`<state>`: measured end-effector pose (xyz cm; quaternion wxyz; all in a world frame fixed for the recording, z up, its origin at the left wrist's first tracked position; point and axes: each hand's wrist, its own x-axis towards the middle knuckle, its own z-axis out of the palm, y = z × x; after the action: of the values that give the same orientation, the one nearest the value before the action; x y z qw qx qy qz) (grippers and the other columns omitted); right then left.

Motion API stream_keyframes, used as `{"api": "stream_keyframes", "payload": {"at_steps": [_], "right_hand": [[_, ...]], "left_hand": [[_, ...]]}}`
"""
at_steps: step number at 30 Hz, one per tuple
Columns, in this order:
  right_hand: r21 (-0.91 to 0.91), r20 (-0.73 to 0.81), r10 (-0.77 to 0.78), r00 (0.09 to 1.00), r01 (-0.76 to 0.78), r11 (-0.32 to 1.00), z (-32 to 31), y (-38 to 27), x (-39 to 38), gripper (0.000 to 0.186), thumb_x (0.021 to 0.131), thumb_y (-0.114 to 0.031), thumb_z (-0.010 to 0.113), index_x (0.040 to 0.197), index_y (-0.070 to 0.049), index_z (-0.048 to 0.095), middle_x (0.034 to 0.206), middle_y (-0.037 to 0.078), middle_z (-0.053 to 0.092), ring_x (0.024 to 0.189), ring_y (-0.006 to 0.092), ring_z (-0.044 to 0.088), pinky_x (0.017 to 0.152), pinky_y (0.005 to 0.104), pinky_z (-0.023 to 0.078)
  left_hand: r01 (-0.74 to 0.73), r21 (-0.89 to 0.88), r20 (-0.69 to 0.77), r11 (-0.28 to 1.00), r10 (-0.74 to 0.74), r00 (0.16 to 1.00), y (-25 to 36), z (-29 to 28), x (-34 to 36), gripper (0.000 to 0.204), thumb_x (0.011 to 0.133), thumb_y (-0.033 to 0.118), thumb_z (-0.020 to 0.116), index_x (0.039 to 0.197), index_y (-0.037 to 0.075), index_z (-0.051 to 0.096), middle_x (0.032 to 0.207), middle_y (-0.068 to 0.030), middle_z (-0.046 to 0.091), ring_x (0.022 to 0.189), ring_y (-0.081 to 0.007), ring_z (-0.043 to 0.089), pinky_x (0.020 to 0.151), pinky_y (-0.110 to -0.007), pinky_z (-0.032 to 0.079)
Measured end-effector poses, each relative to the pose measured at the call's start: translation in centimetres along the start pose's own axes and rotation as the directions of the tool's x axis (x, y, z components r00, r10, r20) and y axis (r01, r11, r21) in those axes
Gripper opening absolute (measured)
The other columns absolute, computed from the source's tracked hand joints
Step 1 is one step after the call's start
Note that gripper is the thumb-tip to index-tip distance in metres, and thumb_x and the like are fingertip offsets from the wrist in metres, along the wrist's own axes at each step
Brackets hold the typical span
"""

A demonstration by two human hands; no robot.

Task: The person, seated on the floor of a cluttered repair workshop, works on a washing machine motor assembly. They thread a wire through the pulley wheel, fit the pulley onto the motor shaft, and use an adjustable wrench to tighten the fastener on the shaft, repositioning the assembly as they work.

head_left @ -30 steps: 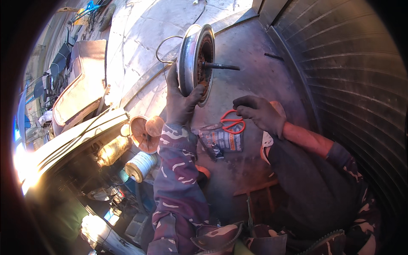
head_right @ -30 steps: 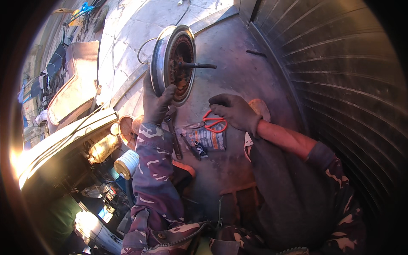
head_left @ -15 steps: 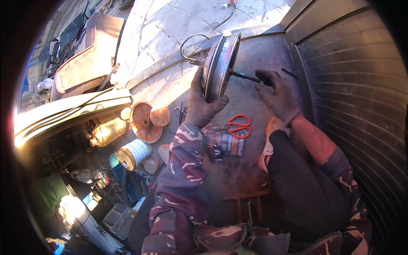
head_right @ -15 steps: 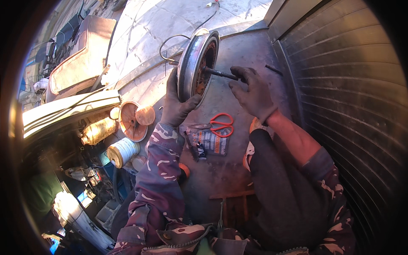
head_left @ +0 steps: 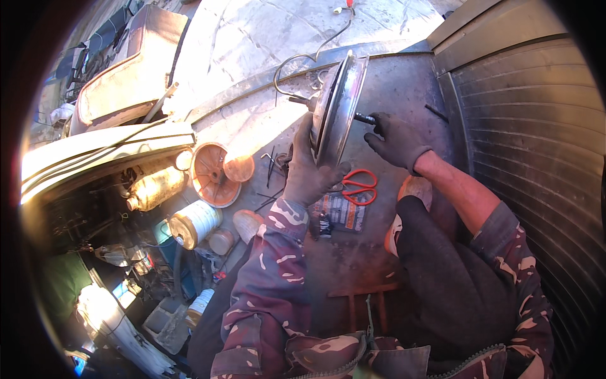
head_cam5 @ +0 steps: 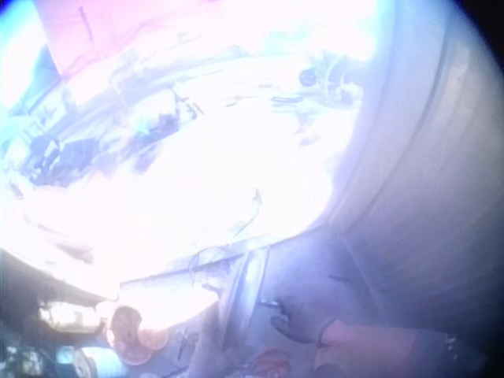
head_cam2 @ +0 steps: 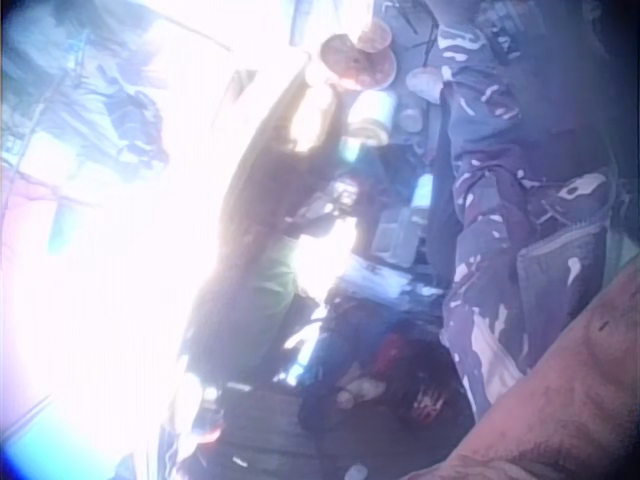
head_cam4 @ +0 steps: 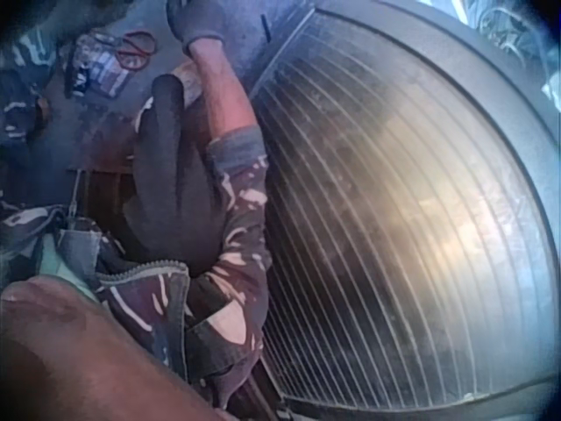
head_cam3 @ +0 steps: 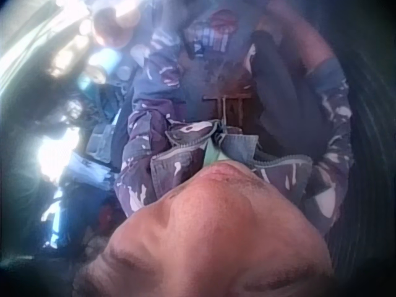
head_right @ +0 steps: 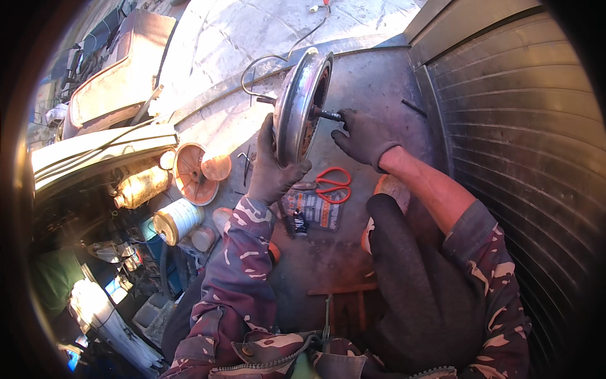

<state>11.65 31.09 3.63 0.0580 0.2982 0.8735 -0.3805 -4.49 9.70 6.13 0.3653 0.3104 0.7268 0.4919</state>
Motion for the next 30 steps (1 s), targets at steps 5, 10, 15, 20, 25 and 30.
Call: {"api": "stream_keyframes", "payload": {"at_steps": [5, 10, 15, 20, 25, 30], "right_hand": [[0.041, -0.038, -0.001, 0.999, 0.003, 0.999, -0.2, 0.3, -0.8, 0.040, 0.100, -0.031, 0.071, 0.126, 0.000, 0.070, 0.108, 0.024, 0.077, 0.100, 0.0420, 0.075, 0.087, 0.0487, 0.058], [0.041, 0.121, 0.094, 0.988, -0.100, 0.994, -1.3, 1.4, -1.6, 0.044, 0.104, -0.039, 0.066, 0.125, -0.001, 0.073, 0.110, 0.024, 0.079, 0.104, 0.0424, 0.075, 0.091, 0.0493, 0.057], [-0.053, 0.078, 0.088, 0.993, -0.084, 0.995, -0.6, 2.9, -2.7, 0.039, 0.110, -0.034, 0.059, 0.130, -0.004, 0.076, 0.123, 0.023, 0.078, 0.117, 0.0374, 0.073, 0.100, 0.0469, 0.054], [0.080, 0.159, 0.128, 0.979, -0.142, 0.987, 0.5, 4.2, -2.1, 0.034, 0.114, -0.026, 0.056, 0.133, -0.008, 0.077, 0.132, 0.017, 0.077, 0.124, 0.0269, 0.072, 0.104, 0.0412, 0.054], [0.074, 0.155, 0.126, 0.980, -0.139, 0.988, 0.8, 4.3, -2.5, 0.034, 0.113, -0.027, 0.057, 0.132, -0.008, 0.077, 0.130, 0.018, 0.078, 0.123, 0.0280, 0.072, 0.103, 0.0419, 0.054], [0.062, 0.148, 0.133, 0.980, -0.143, 0.988, 0.6, 3.9, -2.9, 0.034, 0.112, -0.028, 0.057, 0.131, -0.008, 0.078, 0.129, 0.018, 0.078, 0.122, 0.0291, 0.072, 0.103, 0.0425, 0.054]], "left_hand": [[-0.108, 0.209, -0.016, 0.972, 0.114, 0.993, 0.6, 1.5, -1.4, 0.128, 0.076, 0.034, 0.100, 0.172, 0.001, 0.021, 0.162, -0.0233, 0.045, 0.146, -0.0346, 0.052, 0.119, -0.044, 0.047], [-0.265, 0.378, -0.041, 0.887, 0.302, 0.953, 1.6, 4.1, -1.9, 0.125, 0.072, 0.035, 0.102, 0.169, 0.002, 0.029, 0.159, -0.0276, 0.045, 0.145, -0.0429, 0.052, 0.119, -0.050, 0.048], [-0.282, 0.411, -0.014, 0.867, 0.315, 0.949, 2.0, 5.4, -1.8, 0.120, 0.065, 0.028, 0.101, 0.165, 0.007, 0.038, 0.160, -0.0252, 0.047, 0.148, -0.0468, 0.046, 0.120, -0.057, 0.043], [-0.291, 0.473, 0.034, 0.832, 0.313, 0.949, 2.9, 5.8, -1.9, 0.119, 0.066, 0.026, 0.101, 0.166, 0.009, 0.038, 0.160, -0.0253, 0.047, 0.147, -0.0466, 0.049, 0.120, -0.054, 0.046], [-0.249, 0.293, 0.100, 0.923, 0.229, 0.968, 2.7, 3.8, -1.9, 0.106, 0.075, 0.027, 0.097, 0.163, 0.005, 0.044, 0.158, -0.0240, 0.052, 0.144, -0.0396, 0.054, 0.118, -0.049, 0.049], [0.194, -0.395, -0.047, 0.898, -0.231, 0.972, -0.4, 2.3, 0.9, 0.075, 0.099, 0.032, 0.083, 0.155, -0.007, 0.051, 0.149, -0.0226, 0.062, 0.135, -0.0297, 0.064, 0.110, -0.039, 0.055]]}}
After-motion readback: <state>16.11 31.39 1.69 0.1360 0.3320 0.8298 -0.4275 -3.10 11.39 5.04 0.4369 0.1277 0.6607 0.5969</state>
